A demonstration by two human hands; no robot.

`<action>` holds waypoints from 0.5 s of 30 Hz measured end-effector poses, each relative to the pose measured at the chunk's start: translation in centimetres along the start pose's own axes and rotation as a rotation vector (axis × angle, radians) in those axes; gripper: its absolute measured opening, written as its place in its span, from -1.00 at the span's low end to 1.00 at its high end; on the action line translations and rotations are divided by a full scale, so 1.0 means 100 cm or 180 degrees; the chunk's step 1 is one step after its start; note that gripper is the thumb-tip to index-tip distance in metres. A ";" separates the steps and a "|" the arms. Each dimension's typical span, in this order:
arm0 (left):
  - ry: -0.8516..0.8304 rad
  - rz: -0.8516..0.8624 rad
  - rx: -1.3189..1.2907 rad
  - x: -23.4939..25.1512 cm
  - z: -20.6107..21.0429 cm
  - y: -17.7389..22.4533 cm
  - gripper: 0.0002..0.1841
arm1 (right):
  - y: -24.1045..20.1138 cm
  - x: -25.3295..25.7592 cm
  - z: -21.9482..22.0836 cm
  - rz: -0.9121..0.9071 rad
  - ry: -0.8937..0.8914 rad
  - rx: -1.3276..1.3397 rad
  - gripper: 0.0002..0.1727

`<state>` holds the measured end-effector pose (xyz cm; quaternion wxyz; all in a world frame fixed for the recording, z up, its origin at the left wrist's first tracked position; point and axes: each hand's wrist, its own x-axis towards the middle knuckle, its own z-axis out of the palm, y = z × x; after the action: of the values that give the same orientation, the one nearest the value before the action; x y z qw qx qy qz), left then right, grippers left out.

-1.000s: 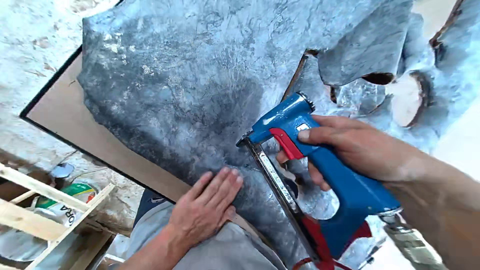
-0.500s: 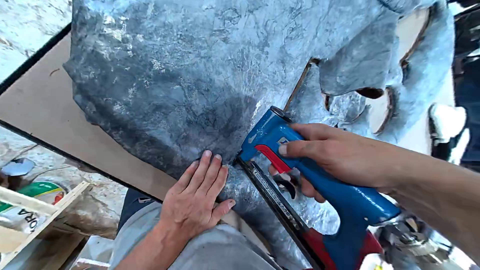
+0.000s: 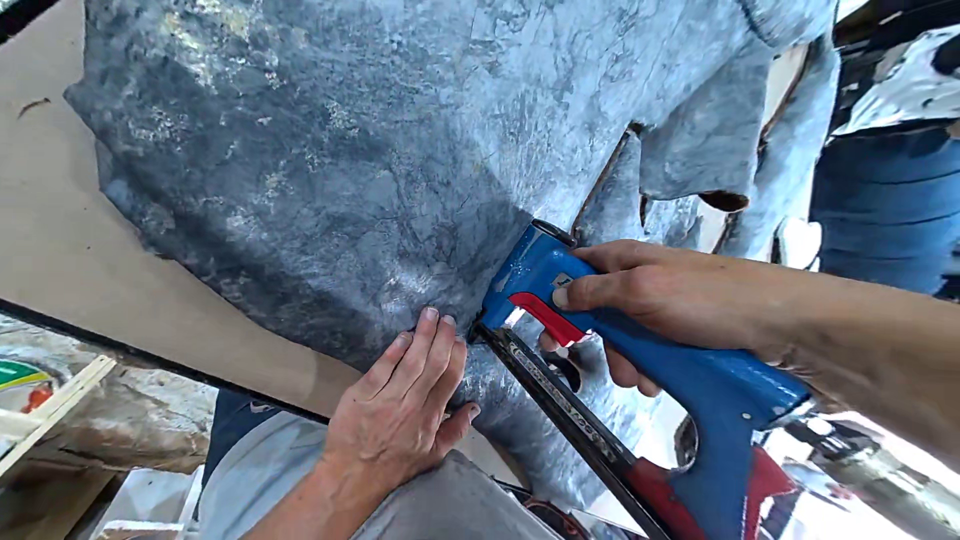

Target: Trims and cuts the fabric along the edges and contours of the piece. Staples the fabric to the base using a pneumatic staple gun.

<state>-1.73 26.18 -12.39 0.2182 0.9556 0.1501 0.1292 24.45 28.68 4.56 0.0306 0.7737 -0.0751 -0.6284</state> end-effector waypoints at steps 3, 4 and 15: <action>-0.0020 -0.0018 -0.0019 0.000 -0.001 0.000 -0.24 | -0.002 0.003 -0.002 0.0007 -0.0061 0.0014 -0.74; -0.0015 -0.0019 -0.0011 0.001 -0.001 0.000 -0.24 | -0.004 0.004 -0.003 0.0009 -0.0075 0.0013 -0.74; -0.0101 -0.0021 0.0012 0.004 -0.003 -0.003 -0.17 | -0.001 0.009 -0.008 -0.0172 -0.0276 -0.0036 -0.71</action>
<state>-1.54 26.70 -12.18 0.2191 0.9574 0.1500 0.1130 25.42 28.56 3.81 0.0147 0.7472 -0.0518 -0.6624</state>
